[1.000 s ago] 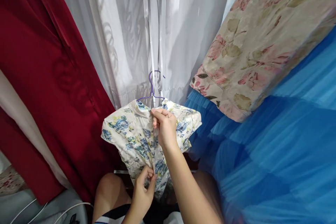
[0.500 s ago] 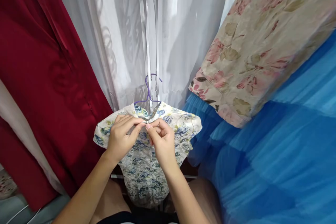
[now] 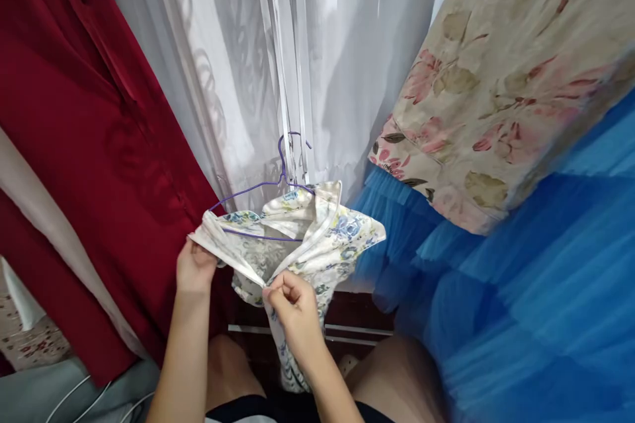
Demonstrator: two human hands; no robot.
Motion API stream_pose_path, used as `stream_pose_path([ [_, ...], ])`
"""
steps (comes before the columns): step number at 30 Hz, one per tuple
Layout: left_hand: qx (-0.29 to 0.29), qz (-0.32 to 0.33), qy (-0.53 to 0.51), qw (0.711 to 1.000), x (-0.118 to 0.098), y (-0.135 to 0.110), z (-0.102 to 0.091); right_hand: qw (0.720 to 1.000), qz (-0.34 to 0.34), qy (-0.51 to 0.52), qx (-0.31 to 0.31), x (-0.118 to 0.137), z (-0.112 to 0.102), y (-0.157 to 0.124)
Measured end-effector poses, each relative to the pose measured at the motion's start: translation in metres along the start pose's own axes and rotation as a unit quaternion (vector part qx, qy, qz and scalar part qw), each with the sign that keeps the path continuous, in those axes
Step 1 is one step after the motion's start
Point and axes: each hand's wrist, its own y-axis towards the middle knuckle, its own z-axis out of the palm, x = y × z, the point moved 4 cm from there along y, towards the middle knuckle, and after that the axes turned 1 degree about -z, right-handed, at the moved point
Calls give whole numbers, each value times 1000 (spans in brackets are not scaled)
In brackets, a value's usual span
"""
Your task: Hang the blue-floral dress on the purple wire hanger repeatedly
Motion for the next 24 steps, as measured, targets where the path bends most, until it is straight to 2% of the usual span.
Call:
stream_pose_path([
  [2,-57,-96,-19,994,32,-20,-17,996,22,77,-27,-13,-10,-4],
  [4,-96,-132,-43,986,57,-47,-30,980,52,181,-70,-27,-30,-9],
  [7,-72,-172,-47,981,86,-81,-38,948,93,268,-147,-48,-66,-19],
  [10,-65,-237,-30,969,103,-100,-37,945,105,233,-202,-61,-98,-29],
  [13,-54,-222,-17,973,98,-111,-23,962,95,135,-217,-67,-115,-35],
  [16,13,-159,-52,986,80,-127,0,983,95,-42,-154,-62,-111,-38],
  [19,120,-113,-42,985,58,-155,21,977,73,-192,-55,-45,-92,-42],
  [21,210,-105,31,971,47,-175,32,979,51,-198,-12,-33,-77,-45],
  [24,358,-90,162,915,33,-200,45,989,55,-136,-1,-23,-63,-48],
])
